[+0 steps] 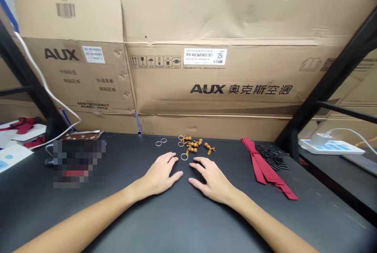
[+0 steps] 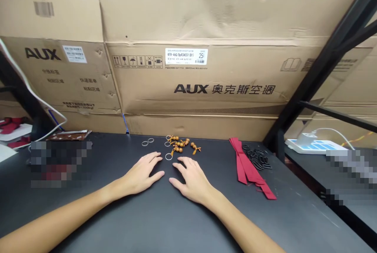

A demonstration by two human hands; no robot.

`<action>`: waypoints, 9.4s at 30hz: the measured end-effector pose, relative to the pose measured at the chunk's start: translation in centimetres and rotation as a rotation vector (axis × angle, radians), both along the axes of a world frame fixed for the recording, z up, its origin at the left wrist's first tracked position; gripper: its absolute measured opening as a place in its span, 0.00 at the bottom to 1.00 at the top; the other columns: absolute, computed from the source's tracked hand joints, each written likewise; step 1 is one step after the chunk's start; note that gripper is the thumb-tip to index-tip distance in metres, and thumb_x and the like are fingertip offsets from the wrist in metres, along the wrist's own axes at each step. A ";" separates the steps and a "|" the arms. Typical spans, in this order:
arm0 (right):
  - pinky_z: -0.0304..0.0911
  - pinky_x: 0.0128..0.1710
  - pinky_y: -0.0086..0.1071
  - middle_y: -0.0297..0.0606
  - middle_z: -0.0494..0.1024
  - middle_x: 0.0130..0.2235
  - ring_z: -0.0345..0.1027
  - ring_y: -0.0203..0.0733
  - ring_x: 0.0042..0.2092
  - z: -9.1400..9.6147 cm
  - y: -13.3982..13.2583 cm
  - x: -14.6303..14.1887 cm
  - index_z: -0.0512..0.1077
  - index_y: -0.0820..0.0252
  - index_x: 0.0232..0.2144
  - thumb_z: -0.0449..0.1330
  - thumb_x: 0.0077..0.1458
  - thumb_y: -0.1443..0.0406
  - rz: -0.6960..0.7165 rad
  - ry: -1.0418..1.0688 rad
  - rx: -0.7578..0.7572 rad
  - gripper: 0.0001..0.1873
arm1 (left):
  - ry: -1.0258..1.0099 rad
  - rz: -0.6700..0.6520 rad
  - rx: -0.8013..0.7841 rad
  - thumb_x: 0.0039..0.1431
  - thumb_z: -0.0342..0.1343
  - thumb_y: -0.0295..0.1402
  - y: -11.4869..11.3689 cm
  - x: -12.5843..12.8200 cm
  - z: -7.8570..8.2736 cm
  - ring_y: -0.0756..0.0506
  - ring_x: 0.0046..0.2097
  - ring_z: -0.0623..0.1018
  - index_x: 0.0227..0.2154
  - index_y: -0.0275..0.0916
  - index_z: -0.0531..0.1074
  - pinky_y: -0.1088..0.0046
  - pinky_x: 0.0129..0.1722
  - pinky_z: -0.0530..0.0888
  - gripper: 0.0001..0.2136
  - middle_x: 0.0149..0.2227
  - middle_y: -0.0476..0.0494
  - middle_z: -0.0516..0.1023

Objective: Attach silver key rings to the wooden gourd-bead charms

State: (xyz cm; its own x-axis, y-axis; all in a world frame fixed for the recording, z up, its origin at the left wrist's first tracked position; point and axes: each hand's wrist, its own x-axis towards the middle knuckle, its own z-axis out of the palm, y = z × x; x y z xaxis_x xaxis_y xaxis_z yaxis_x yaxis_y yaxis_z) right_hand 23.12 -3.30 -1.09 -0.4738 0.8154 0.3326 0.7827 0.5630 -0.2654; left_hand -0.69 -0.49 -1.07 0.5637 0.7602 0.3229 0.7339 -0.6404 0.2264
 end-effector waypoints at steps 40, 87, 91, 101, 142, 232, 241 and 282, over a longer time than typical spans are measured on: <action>0.39 0.66 0.52 0.40 0.51 0.67 0.40 0.51 0.68 0.9 0.5 0.5 0.55 0.53 0.63 0.49 0.61 0.47 0.097 -0.073 -0.161 0.33 | 0.050 -0.102 -0.044 0.65 0.45 0.47 0.0 -0.9 0.6 0.39 0.65 0.60 0.60 0.42 0.62 0.57 0.63 0.59 0.24 0.63 0.40 0.61; 0.63 0.45 0.42 0.43 0.73 0.47 0.65 0.47 0.46 -0.1 1.6 1.2 0.73 0.58 0.40 0.51 0.58 0.69 -0.044 0.081 0.126 0.12 | -0.126 -0.188 -0.015 0.63 0.49 0.30 -0.8 0.1 1.6 0.44 0.45 0.72 0.41 0.43 0.73 0.64 0.47 0.68 0.09 0.42 0.44 0.74; 0.64 0.47 0.42 0.43 0.72 0.47 0.65 0.47 0.47 -0.2 1.6 1.2 0.72 0.58 0.36 0.51 0.58 0.70 -0.034 0.087 0.110 0.10 | -0.127 -0.148 -0.008 0.63 0.50 0.30 -0.5 0.0 1.2 0.43 0.47 0.70 0.35 0.42 0.73 0.62 0.48 0.68 0.07 0.45 0.44 0.72; 0.64 0.48 0.43 0.43 0.71 0.48 0.63 0.47 0.49 -0.2 1.4 1.2 0.70 0.57 0.34 0.54 0.54 0.72 0.036 0.171 0.105 0.08 | -0.216 -0.182 -0.123 0.60 0.53 0.30 -0.2 -0.5 1.9 0.43 0.51 0.69 0.36 0.40 0.69 0.63 0.53 0.67 0.03 0.49 0.42 0.69; 0.58 0.52 0.42 0.39 0.68 0.41 0.60 0.44 0.51 1.4 -1.2 -2.2 0.63 0.56 0.26 0.48 0.65 0.59 0.138 0.529 -0.349 0.15 | -0.348 -0.213 -0.230 0.67 0.42 0.30 -2.7 1.8 1.4 0.44 0.50 0.68 0.31 0.39 0.64 0.62 0.52 0.67 0.09 0.47 0.41 0.67; 0.62 0.44 0.42 0.41 0.71 0.41 0.61 0.45 0.45 -0.1 -0.5 -2.2 0.66 0.57 0.28 0.58 0.54 0.71 0.186 0.314 0.126 0.06 | -0.248 -0.244 -0.292 0.67 0.44 0.31 -2.7 1.8 2.1 0.45 0.49 0.67 0.30 0.39 0.66 0.62 0.51 0.64 0.10 0.46 0.44 0.69; 0.61 0.44 0.42 0.41 0.72 0.42 0.61 0.46 0.45 -0.1 -0.5 -2.3 0.66 0.58 0.27 0.59 0.52 0.71 0.150 0.282 0.108 0.06 | -0.228 -0.255 -0.261 0.67 0.44 0.32 -2.6 1.7 1.9 0.44 0.47 0.68 0.30 0.39 0.66 0.63 0.49 0.65 0.10 0.46 0.44 0.69; 0.61 0.45 0.43 0.40 0.72 0.43 0.62 0.47 0.48 0.0 -0.4 -2.2 0.68 0.57 0.26 0.58 0.56 0.69 0.101 0.263 0.065 0.07 | -0.255 -0.235 -0.306 0.66 0.45 0.30 -2.5 1.8 2.3 0.44 0.49 0.68 0.30 0.39 0.64 0.63 0.51 0.65 0.09 0.46 0.43 0.68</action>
